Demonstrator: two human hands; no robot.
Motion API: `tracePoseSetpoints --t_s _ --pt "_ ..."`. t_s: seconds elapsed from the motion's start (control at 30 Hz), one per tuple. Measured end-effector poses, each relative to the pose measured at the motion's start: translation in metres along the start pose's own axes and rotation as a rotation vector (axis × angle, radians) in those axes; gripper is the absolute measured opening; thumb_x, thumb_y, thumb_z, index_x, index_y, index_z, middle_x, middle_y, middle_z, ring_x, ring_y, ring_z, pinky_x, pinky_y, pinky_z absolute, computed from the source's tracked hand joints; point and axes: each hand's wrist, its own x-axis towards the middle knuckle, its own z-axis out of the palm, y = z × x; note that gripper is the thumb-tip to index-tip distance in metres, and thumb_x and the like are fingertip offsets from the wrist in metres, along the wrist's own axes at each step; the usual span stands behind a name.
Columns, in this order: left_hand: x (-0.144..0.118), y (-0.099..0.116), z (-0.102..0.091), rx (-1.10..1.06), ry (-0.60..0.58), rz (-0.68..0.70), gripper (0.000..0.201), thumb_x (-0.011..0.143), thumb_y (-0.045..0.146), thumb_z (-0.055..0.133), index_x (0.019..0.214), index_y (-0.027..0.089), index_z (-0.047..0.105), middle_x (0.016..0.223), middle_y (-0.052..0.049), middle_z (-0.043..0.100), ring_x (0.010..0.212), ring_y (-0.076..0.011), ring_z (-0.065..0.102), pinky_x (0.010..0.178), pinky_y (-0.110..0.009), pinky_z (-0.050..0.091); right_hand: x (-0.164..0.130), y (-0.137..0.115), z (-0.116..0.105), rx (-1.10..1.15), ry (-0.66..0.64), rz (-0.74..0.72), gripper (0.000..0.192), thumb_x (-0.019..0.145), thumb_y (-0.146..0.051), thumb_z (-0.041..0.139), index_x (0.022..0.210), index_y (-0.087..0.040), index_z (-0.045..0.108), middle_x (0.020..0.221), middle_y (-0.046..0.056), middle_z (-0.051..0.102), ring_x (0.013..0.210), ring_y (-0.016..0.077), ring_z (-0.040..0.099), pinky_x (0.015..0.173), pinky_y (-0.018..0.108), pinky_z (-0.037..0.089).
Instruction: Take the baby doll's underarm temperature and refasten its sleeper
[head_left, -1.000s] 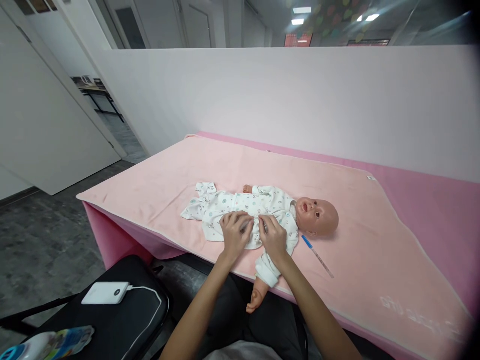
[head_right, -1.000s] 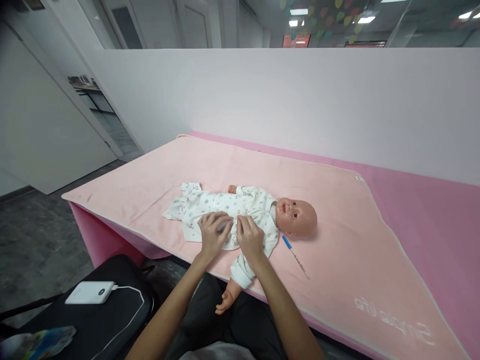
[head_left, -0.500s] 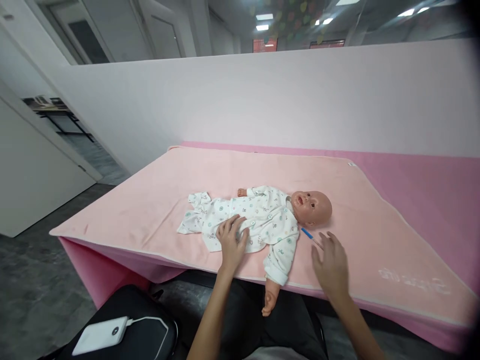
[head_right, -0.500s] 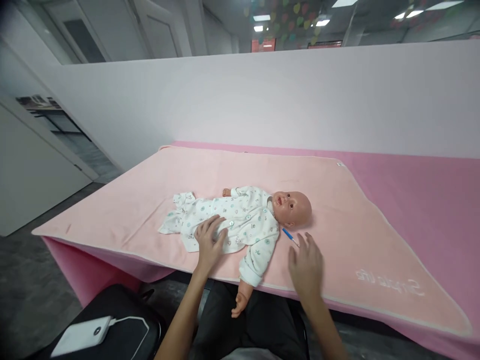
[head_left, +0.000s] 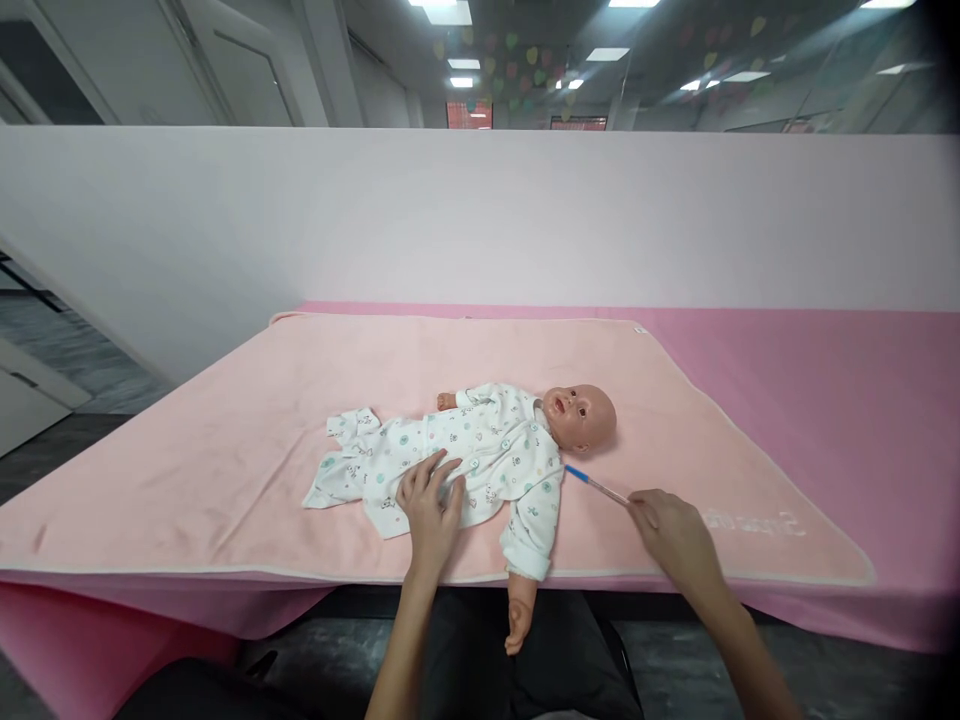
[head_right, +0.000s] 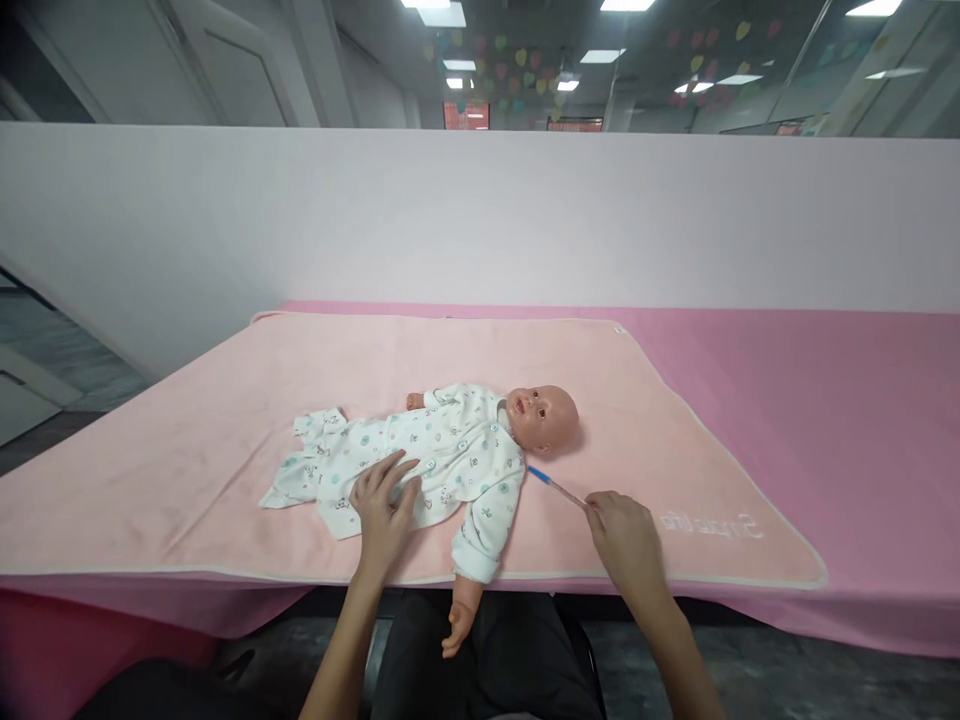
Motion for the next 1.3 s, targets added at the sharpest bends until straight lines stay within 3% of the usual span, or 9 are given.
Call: tracePoseSetpoints --t_s 0.13,0.2,0.33,0.5,0.6,0.8,1.03,1.2,1.3 --pt "0.001 -0.001 0.000 -0.010 0.000 0.004 0.021 0.084 0.028 0.051 0.102 0.029 0.063 0.121 -0.003 0.055 0.113 -0.0240 0.043 0.098 -0.045 0.026 0.015 -0.007 -0.039 0.087 0.113 0.159 0.026 0.086 -0.036 0.040 0.087 -0.021 0.060 0.088 0.005 0.066 0.080 0.0197 0.061 0.067 0.029 0.043" --pt "0.001 -0.001 0.000 -0.013 -0.005 0.003 0.021 0.084 0.028 0.051 0.101 0.029 0.062 0.121 -0.002 0.055 0.114 -0.0239 0.043 0.098 -0.044 0.026 0.022 -0.013 -0.047 0.069 0.080 0.193 0.026 0.086 -0.040 0.039 0.085 -0.022 0.059 0.080 0.003 0.065 0.071 0.0183 0.060 0.058 0.026 0.040" --pt "0.000 -0.002 0.000 -0.010 -0.014 -0.002 0.020 0.084 0.028 0.051 0.102 0.031 0.062 0.122 -0.001 0.054 0.114 -0.0236 0.043 0.098 -0.044 0.026 0.035 -0.027 -0.041 -0.094 -0.040 0.205 0.031 0.088 -0.043 0.038 0.070 -0.023 0.053 0.059 -0.001 0.057 0.051 0.0146 0.050 0.046 0.023 0.025" --pt "-0.001 -0.004 0.000 -0.003 -0.008 -0.005 0.020 0.084 0.028 0.052 0.101 0.030 0.062 0.122 -0.001 0.055 0.114 -0.0234 0.043 0.098 -0.044 0.027 0.048 -0.039 -0.033 -0.145 0.055 0.214 0.033 0.085 -0.037 0.043 0.056 -0.020 0.043 0.050 -0.002 0.045 0.041 0.0091 0.032 0.046 0.023 0.014" --pt "-0.001 -0.003 0.000 -0.001 -0.008 -0.008 0.020 0.084 0.027 0.052 0.100 0.030 0.062 0.122 -0.001 0.055 0.114 -0.0232 0.043 0.098 -0.044 0.027 0.059 -0.043 -0.040 0.081 0.138 0.225 0.035 0.082 -0.035 0.046 0.053 -0.019 0.036 0.046 -0.004 0.034 0.042 0.0081 0.025 0.047 0.024 0.014" --pt "0.000 -0.002 0.000 -0.005 -0.015 -0.009 0.020 0.084 0.028 0.051 0.101 0.030 0.062 0.122 -0.001 0.055 0.115 -0.0234 0.042 0.097 -0.044 0.027 0.097 -0.045 -0.065 1.059 0.310 0.381 0.044 0.082 -0.048 0.049 0.052 -0.021 0.032 0.046 -0.007 0.024 0.040 0.0062 0.022 0.038 0.022 0.018" --pt "0.000 -0.001 0.000 -0.003 -0.010 -0.002 0.020 0.084 0.028 0.051 0.100 0.029 0.063 0.121 -0.002 0.056 0.114 -0.0237 0.043 0.097 -0.045 0.028 0.105 -0.053 -0.055 1.388 0.360 0.484 0.044 0.078 -0.039 0.058 0.053 -0.022 0.027 0.046 -0.010 0.024 0.036 0.0033 0.023 0.033 0.021 0.018" --pt "-0.001 0.001 -0.001 -0.004 -0.011 -0.012 0.020 0.084 0.026 0.051 0.100 0.029 0.063 0.121 -0.002 0.056 0.114 -0.0232 0.043 0.098 -0.045 0.029 0.087 -0.052 -0.048 1.473 0.146 0.587 0.044 0.078 -0.038 0.059 0.052 -0.021 0.028 0.045 -0.010 0.023 0.034 0.0023 0.021 0.032 0.021 0.016" --pt "-0.001 0.001 -0.002 -0.012 -0.017 -0.013 0.020 0.085 0.027 0.050 0.100 0.029 0.063 0.122 -0.002 0.055 0.115 -0.0231 0.043 0.098 -0.045 0.028 0.083 -0.049 -0.050 1.495 0.128 0.569 0.046 0.078 -0.040 0.059 0.051 -0.021 0.027 0.044 -0.010 0.024 0.033 0.0026 0.022 0.032 0.021 0.017"
